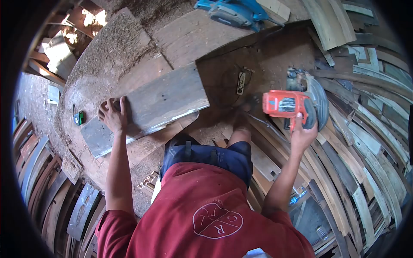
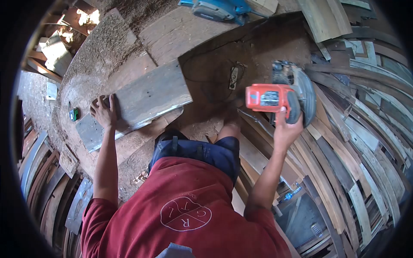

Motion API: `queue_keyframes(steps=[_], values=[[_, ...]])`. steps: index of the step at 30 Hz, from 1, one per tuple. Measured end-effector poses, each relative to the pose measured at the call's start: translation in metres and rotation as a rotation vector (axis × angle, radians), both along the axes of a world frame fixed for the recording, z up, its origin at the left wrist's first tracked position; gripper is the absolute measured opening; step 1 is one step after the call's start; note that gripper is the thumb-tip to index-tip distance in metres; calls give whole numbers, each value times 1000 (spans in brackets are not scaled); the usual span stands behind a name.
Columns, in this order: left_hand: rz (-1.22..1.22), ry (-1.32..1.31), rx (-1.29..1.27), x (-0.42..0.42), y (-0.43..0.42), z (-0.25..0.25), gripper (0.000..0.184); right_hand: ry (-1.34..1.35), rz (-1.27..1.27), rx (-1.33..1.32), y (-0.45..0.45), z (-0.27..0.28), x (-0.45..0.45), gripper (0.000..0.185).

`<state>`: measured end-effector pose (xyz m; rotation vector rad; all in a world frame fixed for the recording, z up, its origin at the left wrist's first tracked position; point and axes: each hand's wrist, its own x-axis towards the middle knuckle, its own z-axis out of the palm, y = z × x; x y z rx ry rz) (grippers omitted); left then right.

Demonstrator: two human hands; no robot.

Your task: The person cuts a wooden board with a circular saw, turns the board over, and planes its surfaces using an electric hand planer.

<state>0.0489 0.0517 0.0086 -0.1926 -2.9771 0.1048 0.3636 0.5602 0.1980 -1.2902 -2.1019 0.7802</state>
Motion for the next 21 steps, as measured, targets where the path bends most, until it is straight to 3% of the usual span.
queue_keyframes(steps=[2,5,6,7,9,11,13,17,19,20,21], values=[[35,9,-47,4,7,4,58,-141,-26,68,56,-18,25,35],[204,162,-21,34,32,8,59,-113,-35,-4,154,-78,50,43],[247,160,-4,53,45,15,61,-175,16,78,187,-101,53,42],[278,133,63,81,59,23,60,-24,24,-78,217,-128,56,42],[244,84,40,150,112,43,54,-143,17,-203,282,-178,56,39],[158,-7,-149,227,173,46,46,-273,1,-377,346,-235,63,34],[-64,-296,-48,276,242,57,42,-320,25,-363,404,-309,74,25],[-107,-814,-51,317,327,21,33,-703,162,-204,508,-431,83,70],[-97,-924,-49,322,338,-15,32,-839,220,-27,540,-485,78,62],[-73,-981,5,326,332,-38,32,-948,268,-85,558,-507,76,58],[-48,-1039,62,329,325,-63,32,-914,364,20,572,-531,78,54]])
